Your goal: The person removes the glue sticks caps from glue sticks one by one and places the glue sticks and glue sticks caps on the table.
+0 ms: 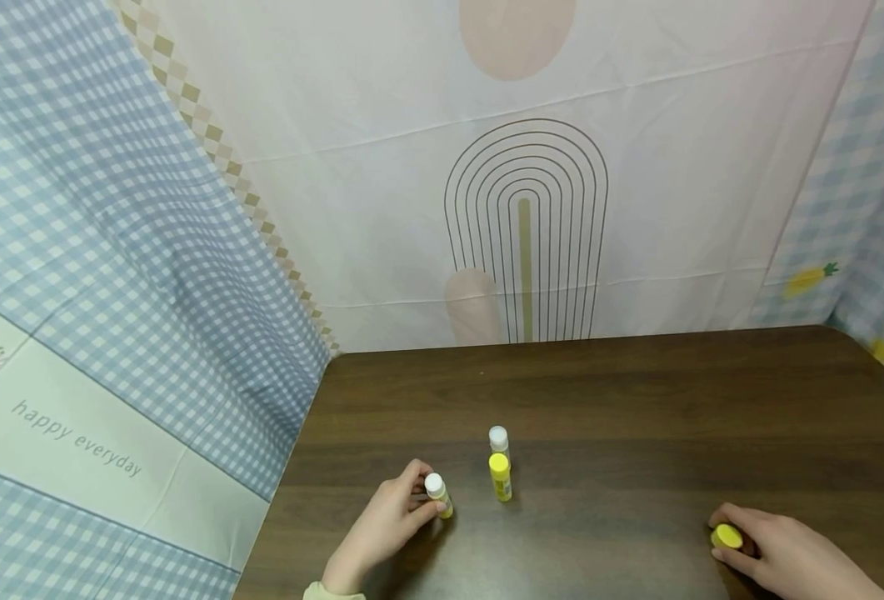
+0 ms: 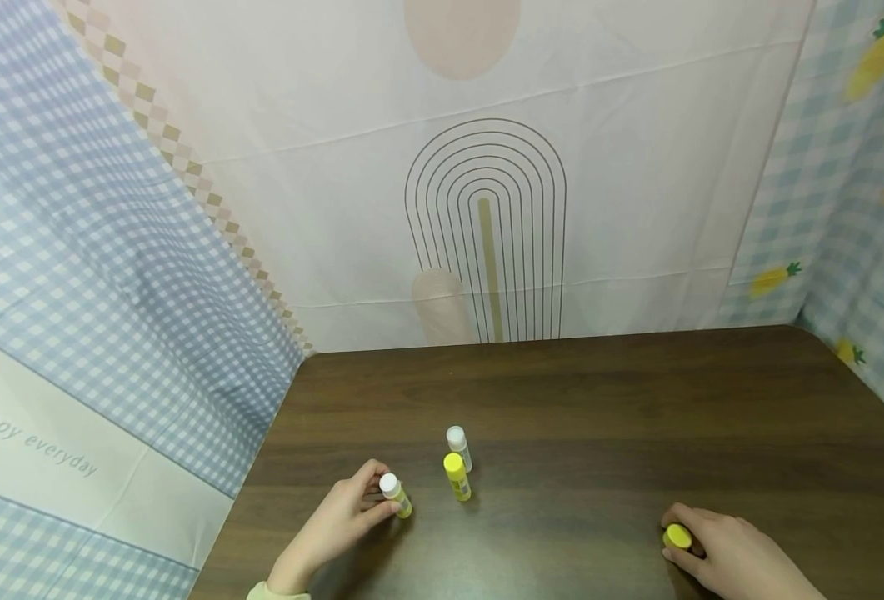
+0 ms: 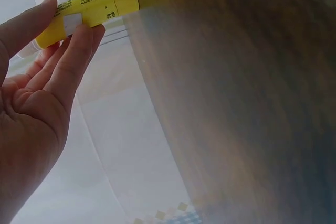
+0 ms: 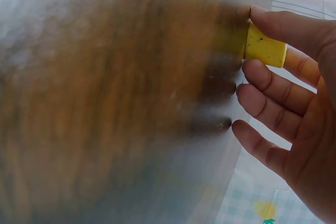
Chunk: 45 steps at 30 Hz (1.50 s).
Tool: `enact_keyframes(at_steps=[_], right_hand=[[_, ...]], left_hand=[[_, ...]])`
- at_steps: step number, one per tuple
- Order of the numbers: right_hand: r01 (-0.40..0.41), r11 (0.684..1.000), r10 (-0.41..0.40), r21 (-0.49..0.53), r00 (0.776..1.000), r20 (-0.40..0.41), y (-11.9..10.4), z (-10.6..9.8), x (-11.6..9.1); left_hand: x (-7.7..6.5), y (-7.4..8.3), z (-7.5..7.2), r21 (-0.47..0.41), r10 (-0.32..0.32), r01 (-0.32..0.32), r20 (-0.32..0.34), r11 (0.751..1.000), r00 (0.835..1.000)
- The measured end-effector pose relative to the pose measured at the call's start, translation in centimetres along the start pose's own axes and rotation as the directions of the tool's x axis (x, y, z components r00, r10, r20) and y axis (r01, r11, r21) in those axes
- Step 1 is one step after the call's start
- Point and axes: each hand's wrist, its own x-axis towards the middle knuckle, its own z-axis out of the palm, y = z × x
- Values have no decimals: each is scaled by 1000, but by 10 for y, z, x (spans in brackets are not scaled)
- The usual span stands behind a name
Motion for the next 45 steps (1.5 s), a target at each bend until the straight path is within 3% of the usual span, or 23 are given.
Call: enact_keyframes(at_steps=[12,17,25,31,38,41,45], right_hand=[[95,995,-95,19,995,18,6,0,-1],[110,993,-111,30,994,22,7,0,-1],[157,987,-158,32,987,23,7,-4,-1],[155,987,-156,37,988,17,7,-3,-2],[141,989,-142,38,990,13,7,-3,-2],[135,990,-135,36,991,15,7,-3,-2],[142,989,-142,36,990,11,8,-2,-2]], left_hand=[[2,-3,-1,-26,-29,30,9,999,1000],[2,1,-3,55,-37,37,0,998,999],[4,23,-12,248,29,-6,-87,969,996],[11,52,-15,318,91,-51,-110,947,990],[13,79,7,308,146,-101,-126,946,981],[16,83,23,289,126,-86,-122,954,985],[23,82,42,255,54,-14,-149,967,987]])
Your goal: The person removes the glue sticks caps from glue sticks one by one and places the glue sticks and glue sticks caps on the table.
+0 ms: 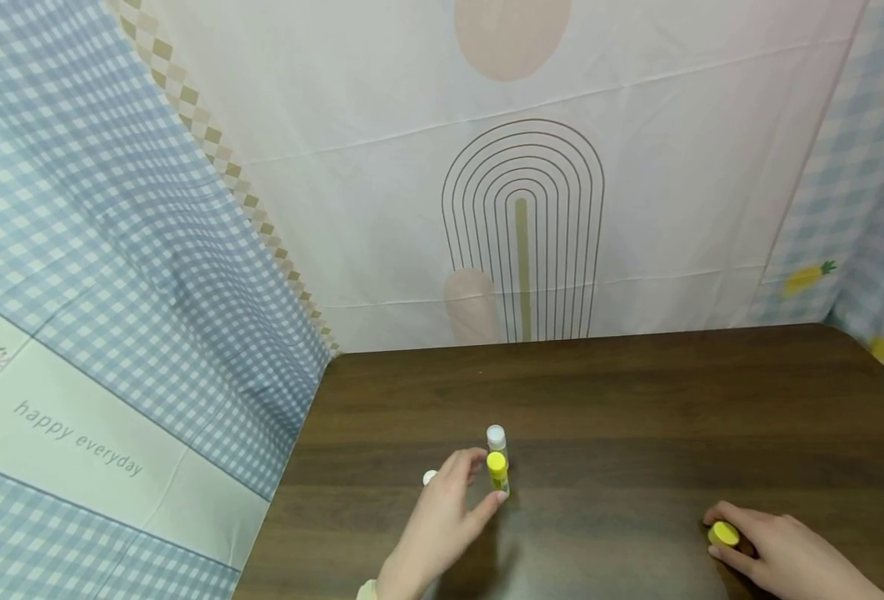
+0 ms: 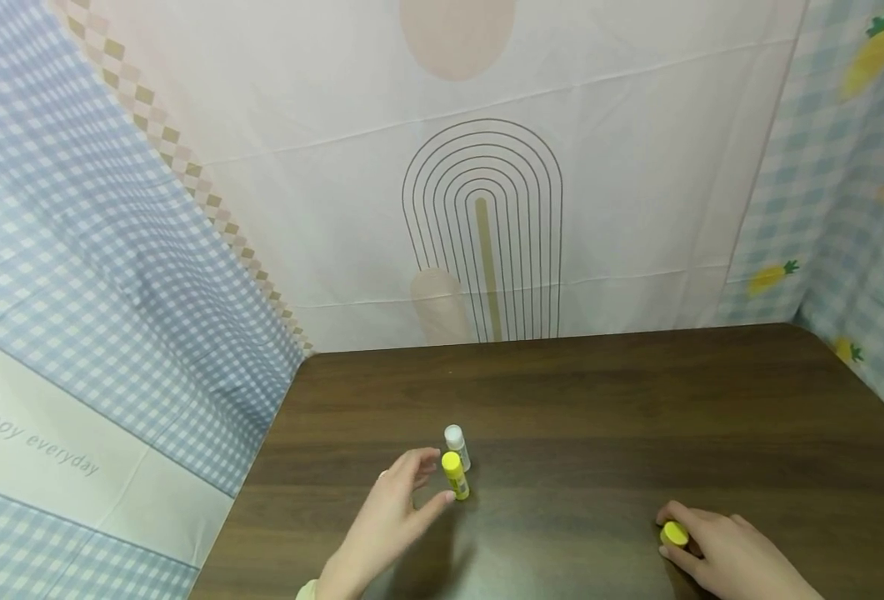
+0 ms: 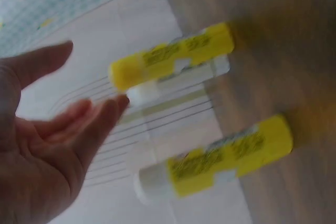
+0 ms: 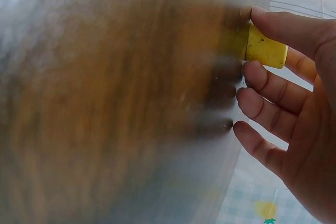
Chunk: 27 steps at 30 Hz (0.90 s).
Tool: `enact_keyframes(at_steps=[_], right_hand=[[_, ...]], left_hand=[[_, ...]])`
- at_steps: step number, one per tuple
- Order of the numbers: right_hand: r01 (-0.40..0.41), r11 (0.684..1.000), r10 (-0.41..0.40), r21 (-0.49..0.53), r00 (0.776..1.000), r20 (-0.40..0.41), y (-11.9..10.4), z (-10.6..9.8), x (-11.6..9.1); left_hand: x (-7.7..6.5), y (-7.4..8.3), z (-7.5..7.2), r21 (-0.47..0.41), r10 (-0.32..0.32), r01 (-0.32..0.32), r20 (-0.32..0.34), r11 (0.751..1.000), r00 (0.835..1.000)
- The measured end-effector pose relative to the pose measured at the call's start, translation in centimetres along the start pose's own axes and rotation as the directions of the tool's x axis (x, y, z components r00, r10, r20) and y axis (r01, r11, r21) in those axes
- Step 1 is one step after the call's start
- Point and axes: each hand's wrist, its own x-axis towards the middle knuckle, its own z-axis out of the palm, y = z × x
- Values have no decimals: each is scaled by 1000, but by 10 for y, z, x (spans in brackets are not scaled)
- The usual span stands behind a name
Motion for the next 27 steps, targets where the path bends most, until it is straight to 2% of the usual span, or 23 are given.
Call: enact_keyframes(at_steps=[5,11,18,22,27], right_hand=[[8,1000,-8,6,1000,-6,0,1,-1],[-1,1000,1,6,1000,-27,-3,3,-3],[9,1000,-9,28,1000,-19,-5,2,-2],[5,999,-5,41,1000,-10,-6,1,-1],[-21,999,21,38,1000,-6,-6,0,-1]], left_hand=[[7,-2,15,-30,-120,121,27,992,992],[12,-9,29,-45,-170,173,58,984,984],[13,-16,40,-80,-178,185,88,980,980],[12,-18,43,-58,-147,154,102,986,984],[11,-19,46,-52,-96,106,158,993,983]])
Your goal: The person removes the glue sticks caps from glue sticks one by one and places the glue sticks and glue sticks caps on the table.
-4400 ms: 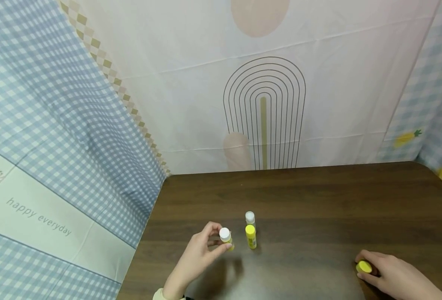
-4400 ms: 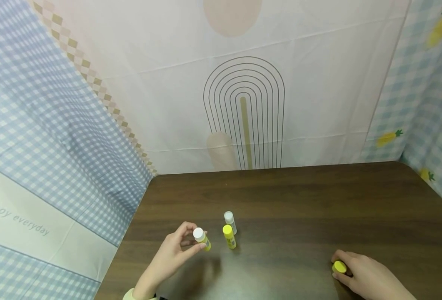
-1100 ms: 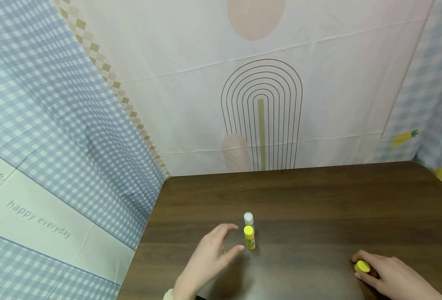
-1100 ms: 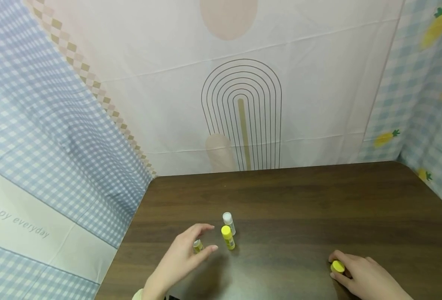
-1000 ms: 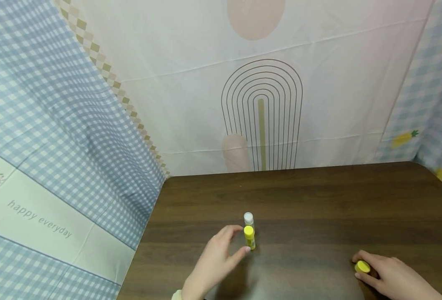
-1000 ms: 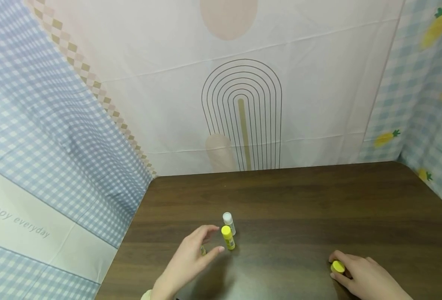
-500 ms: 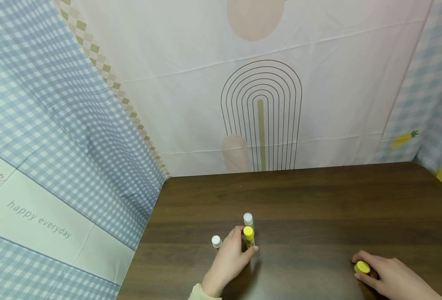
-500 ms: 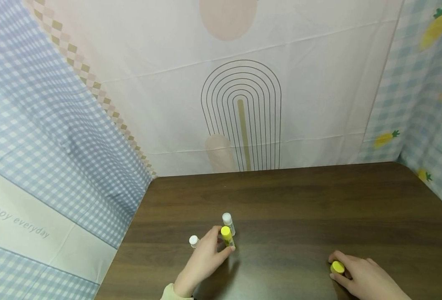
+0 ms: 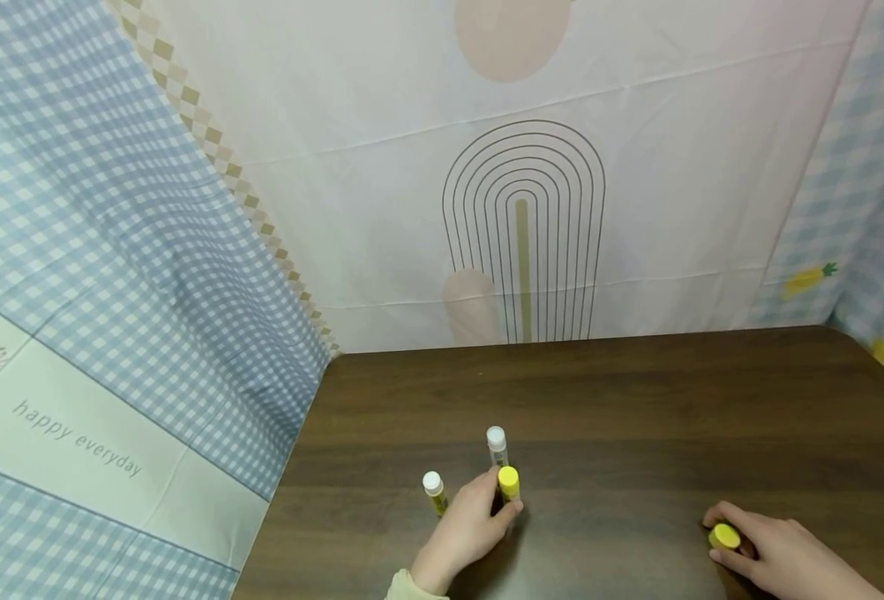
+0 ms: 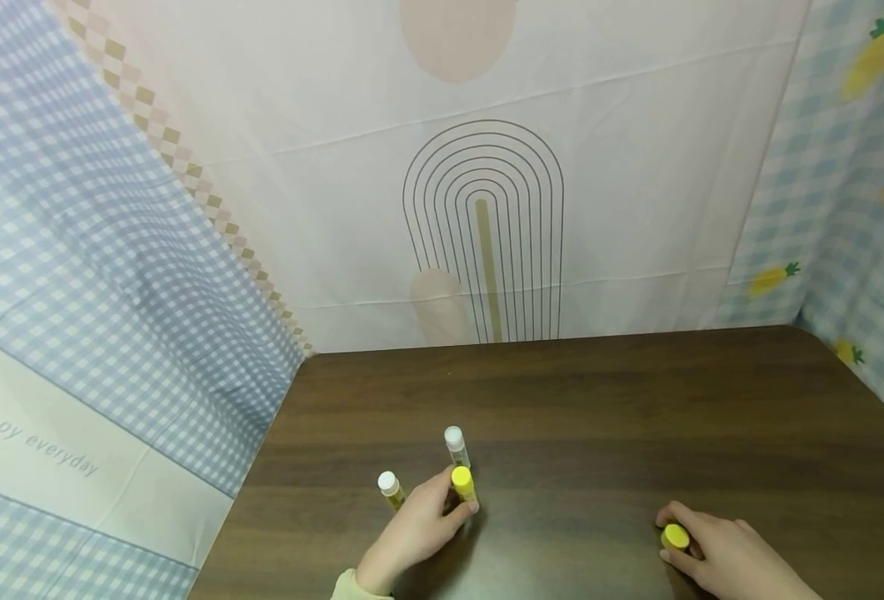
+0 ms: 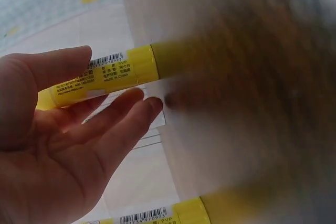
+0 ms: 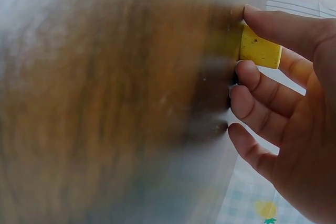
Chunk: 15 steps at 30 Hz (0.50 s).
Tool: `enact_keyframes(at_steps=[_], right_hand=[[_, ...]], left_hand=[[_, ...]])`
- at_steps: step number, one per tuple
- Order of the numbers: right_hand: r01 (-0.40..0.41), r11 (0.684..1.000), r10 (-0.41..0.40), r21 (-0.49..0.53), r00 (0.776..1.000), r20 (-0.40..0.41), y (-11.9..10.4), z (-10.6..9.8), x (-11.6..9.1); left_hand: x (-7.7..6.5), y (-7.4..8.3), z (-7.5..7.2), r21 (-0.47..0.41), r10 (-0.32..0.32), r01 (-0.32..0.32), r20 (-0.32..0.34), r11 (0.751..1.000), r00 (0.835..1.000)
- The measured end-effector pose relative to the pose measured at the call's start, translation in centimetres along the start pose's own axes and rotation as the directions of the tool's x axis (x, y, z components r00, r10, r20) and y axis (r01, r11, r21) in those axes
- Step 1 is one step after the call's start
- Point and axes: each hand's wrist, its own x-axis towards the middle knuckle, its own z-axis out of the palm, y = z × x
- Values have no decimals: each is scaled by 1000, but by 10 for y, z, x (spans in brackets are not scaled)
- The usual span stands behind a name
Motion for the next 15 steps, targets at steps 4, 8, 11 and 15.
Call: enact_keyframes(at_steps=[4,8,11,15], right_hand=[[-12,1000,12,1,1000,-2,0,1,-1],[-1,1000,1,-4,1000,-10,1,1,0],[10,1000,-10,-13,1000,-15,2,1,0],[16,1000,-17,-18,1000,-19,3,2,0]], left_hand=[[-1,1,2,-9,2,-2,27,1000,1000],[0,0,2,-6,0,1,51,1000,999],[0,0,3,-11,-1,2,66,1000,998],[0,-2,2,-41,3,0,80,999,997]])
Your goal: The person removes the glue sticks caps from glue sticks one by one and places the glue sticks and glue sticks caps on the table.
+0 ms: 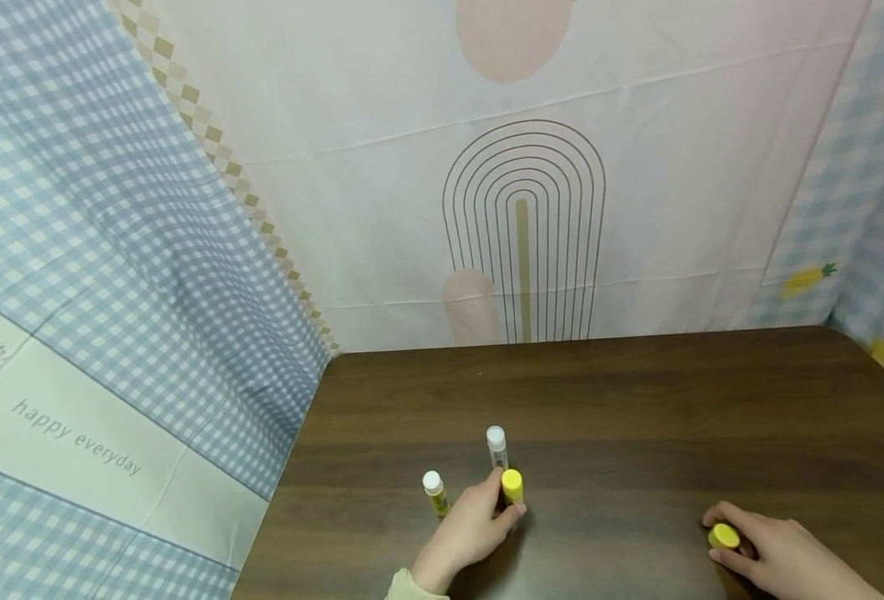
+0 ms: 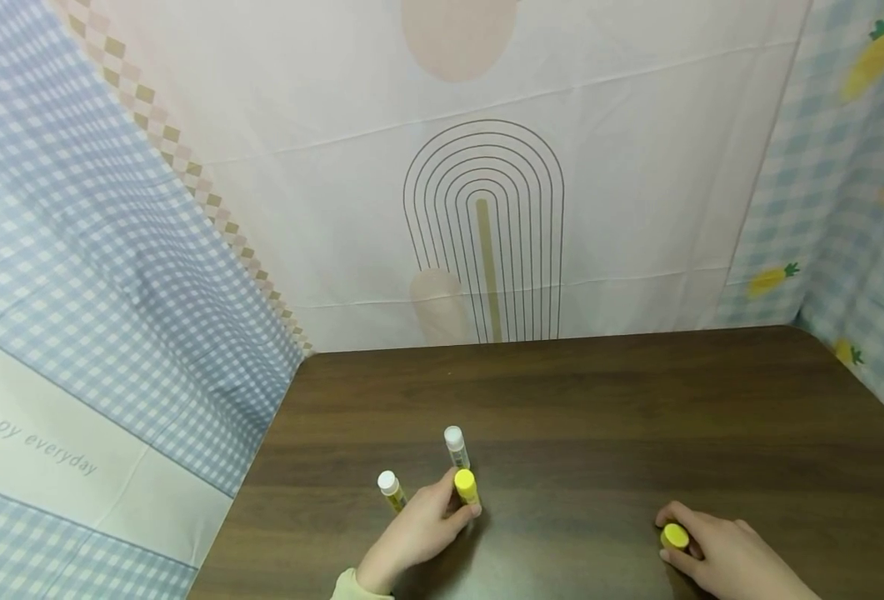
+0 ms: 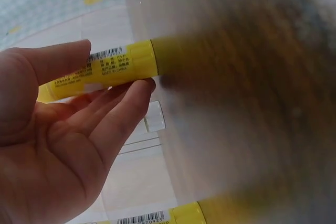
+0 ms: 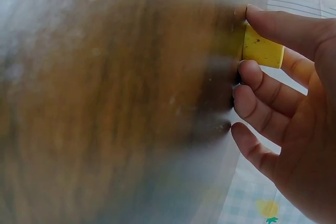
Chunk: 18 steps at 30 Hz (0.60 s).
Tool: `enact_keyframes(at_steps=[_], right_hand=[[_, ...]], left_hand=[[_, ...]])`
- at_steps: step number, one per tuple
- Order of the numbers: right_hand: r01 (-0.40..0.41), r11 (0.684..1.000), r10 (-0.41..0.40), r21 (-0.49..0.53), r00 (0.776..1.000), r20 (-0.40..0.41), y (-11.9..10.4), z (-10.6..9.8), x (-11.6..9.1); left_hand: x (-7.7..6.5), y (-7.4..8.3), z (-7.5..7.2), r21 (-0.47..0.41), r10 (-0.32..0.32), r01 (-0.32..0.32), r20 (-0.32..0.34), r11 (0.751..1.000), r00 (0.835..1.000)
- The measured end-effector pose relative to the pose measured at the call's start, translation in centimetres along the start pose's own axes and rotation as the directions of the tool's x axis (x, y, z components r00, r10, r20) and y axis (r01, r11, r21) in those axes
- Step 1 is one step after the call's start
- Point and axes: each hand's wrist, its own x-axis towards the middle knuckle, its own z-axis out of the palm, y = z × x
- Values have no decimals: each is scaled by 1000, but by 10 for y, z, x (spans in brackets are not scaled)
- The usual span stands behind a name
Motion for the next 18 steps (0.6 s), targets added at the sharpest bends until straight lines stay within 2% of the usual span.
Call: enact_keyframes(at_steps=[4,11,18], right_hand=[[5,1000,-5,2,1000,-2,2,1,0],[29,1000,-29,3,1000,-8,5,3,0],[35,999,-35,-12,999,-28,5,3,-2]], left_hand=[[-1,-1,-1,-19,9,-9,11,1000,1000],[-2,-2,-1,3,18,-18,1,1000,1000],[-3,8,-10,59,109,-105,-61,993,992]])
